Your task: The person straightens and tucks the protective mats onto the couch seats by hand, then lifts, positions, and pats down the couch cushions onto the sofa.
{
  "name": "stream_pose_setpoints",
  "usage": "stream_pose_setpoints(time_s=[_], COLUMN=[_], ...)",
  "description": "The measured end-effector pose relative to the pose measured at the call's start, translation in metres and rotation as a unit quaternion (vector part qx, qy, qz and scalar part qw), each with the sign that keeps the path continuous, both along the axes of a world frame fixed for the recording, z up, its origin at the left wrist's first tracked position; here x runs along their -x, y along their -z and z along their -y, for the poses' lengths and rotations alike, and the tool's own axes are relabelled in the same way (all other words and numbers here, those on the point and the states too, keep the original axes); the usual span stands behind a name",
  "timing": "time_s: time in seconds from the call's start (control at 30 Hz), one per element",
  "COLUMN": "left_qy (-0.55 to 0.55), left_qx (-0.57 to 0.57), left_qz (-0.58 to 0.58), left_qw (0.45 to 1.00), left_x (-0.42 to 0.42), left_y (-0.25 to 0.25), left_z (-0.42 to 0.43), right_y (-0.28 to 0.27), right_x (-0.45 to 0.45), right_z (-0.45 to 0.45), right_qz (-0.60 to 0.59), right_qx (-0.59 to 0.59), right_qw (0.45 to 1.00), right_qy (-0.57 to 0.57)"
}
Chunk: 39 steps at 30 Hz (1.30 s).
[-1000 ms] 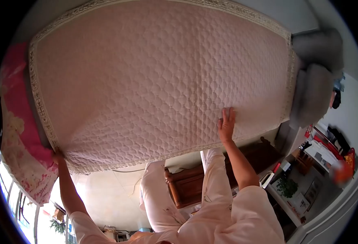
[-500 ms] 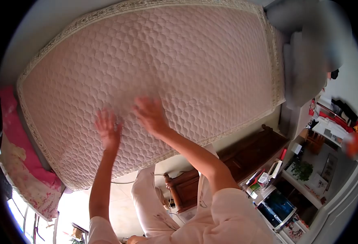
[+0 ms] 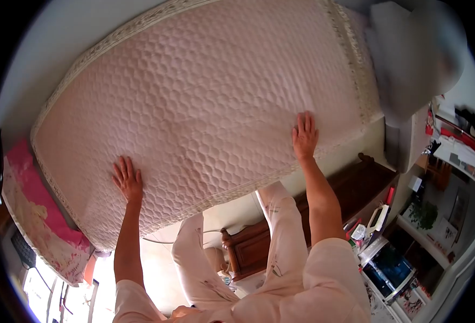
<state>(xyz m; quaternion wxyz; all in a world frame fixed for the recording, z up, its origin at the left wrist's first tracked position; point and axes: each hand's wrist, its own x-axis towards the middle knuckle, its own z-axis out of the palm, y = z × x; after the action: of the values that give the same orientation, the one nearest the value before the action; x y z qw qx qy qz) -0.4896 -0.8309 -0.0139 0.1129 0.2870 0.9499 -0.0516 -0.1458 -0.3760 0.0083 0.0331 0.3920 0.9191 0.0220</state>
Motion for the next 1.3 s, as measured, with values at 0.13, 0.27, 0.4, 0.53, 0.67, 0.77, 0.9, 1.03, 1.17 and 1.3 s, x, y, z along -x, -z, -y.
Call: stream_pose_setpoints(time_s=[0.13, 0.27, 0.4, 0.53, 0.67, 0.77, 0.9, 1.03, 1.17, 1.3], left_qy=[-0.117, 0.047, 0.078, 0.18, 0.05, -0.139, -0.273, -0.218, -0.349, -0.358], left_qx=[-0.012, -0.069, -0.013, 0.09, -0.115, -0.216, -0.239, -0.213, -0.15, -0.152], left_qz=[0.031, 0.049, 0.158, 0.42, 0.431, 0.431, 0.426, 0.465, 0.522, 0.559], left_qw=[0.993, 0.995, 0.984, 0.885, 0.894, 0.865, 0.829, 0.831, 0.763, 0.732], left_x=[-0.03, -0.107, -0.285, -0.397, -0.398, -0.363, -0.339, -0.339, -0.336, -0.33], left_y=[-0.028, -0.031, -0.027, -0.105, -0.139, -0.176, -0.207, -0.208, -0.228, -0.248], left_z=[-0.064, -0.174, -0.132, -0.057, -0.067, -0.108, -0.114, -0.084, -0.072, -0.065], right_y=[0.003, 0.001, -0.013, -0.053, -0.067, -0.044, -0.143, -0.167, -0.21, -0.222], right_x=[-0.049, -0.059, -0.075, -0.112, -0.213, -0.353, -0.395, -0.445, -0.455, -0.444], right_z=[-0.012, -0.025, -0.043, -0.069, -0.096, -0.102, -0.099, -0.069, -0.014, -0.008], right_qz=[-0.036, -0.062, -0.06, 0.055, 0.29, 0.264, 0.051, -0.08, -0.136, -0.123], right_qx=[0.035, 0.087, 0.14, 0.23, 0.383, 0.391, 0.413, 0.522, 0.541, 0.557], right_qw=[0.997, 0.994, 0.988, 0.971, 0.834, 0.85, 0.888, 0.797, 0.78, 0.768], right_qy=[0.063, 0.034, -0.031, -0.026, 0.271, 0.233, 0.195, 0.293, 0.284, 0.29])
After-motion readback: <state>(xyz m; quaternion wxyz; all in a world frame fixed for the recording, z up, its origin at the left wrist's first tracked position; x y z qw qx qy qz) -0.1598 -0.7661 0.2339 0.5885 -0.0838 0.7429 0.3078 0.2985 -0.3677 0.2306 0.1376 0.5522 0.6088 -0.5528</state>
